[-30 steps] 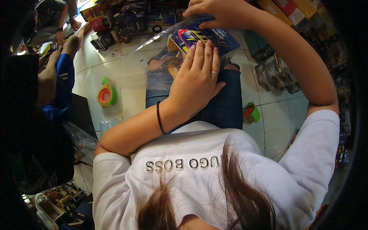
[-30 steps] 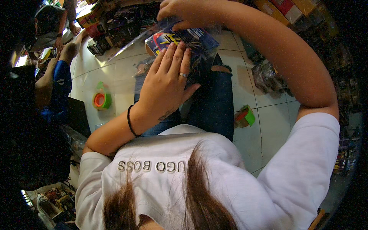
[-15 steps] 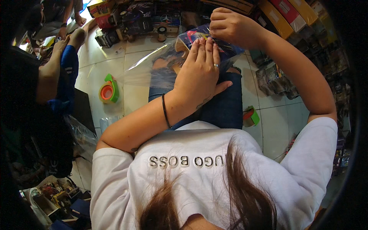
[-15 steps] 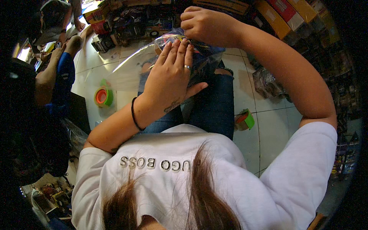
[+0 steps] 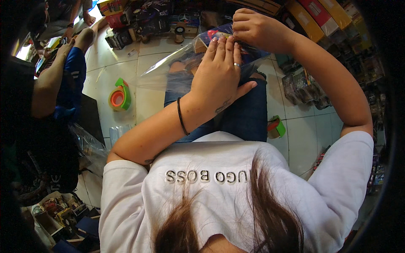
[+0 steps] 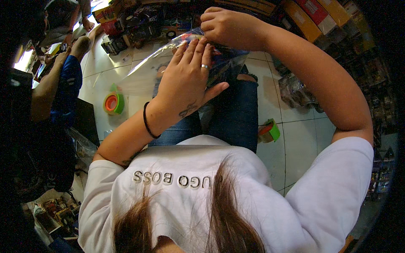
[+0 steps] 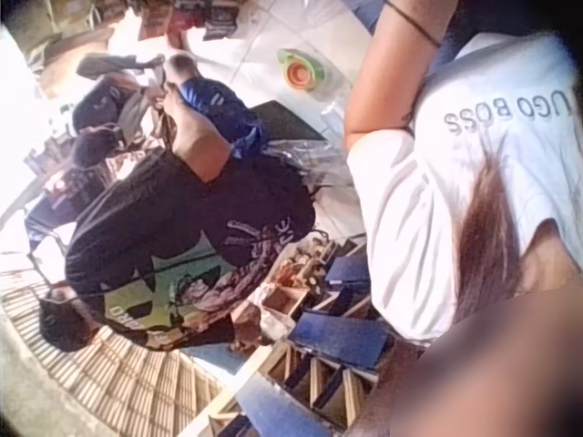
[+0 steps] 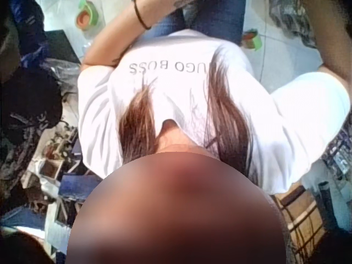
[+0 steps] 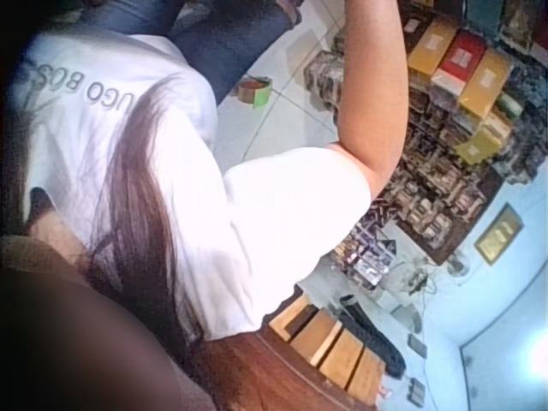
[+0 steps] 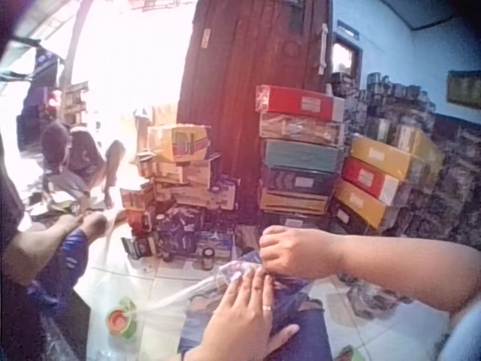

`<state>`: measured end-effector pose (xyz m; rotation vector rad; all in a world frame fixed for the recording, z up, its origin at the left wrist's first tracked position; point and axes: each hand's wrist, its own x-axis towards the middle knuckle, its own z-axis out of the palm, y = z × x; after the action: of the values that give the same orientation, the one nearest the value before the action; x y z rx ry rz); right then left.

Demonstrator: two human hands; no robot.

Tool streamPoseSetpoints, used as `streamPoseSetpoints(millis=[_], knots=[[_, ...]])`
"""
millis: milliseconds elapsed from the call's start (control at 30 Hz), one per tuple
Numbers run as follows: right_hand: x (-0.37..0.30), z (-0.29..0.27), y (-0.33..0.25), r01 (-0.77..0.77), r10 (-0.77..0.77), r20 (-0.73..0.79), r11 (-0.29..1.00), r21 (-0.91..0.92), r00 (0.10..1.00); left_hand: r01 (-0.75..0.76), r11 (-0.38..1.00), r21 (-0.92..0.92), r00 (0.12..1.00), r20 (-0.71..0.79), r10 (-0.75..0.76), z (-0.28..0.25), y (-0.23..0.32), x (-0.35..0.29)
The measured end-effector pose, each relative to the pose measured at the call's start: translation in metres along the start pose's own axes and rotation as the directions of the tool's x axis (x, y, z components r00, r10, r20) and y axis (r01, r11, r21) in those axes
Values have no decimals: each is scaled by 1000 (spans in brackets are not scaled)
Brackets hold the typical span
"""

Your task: The person sits on the floor and wraps a toy car in a clear plastic bag, then seals it with a tape dispenser. They repeat the process with a second toy car, placing each sealed unit into a cardboard box.

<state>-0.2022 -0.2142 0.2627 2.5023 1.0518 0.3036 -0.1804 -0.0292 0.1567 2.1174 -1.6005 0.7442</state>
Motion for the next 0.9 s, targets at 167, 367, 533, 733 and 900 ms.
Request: streamPoseSetpoints(millis=[167,367,533,733,900], knots=[[-5,0,-4,-73,72,36,997,32,997,24,1000,14,1000,1,-24,2,-2,4],[-10,-5,-10,-90,89,54,996,20,995,26,998,-59,998,56,-23,-19,1,8],[-17,-4,-32,-192,192,-45,981,-2,980,-33,981,-192,974,-227,-12,-32,10,5],[-21,3,-36,-251,247,-83,968,-31,965,68,998,15,997,32,-69,-14,1,19],[-23,4,-31,-217,213,-92,976,-27,973,-57,997,58,965,-254,70,-17,4,8]])
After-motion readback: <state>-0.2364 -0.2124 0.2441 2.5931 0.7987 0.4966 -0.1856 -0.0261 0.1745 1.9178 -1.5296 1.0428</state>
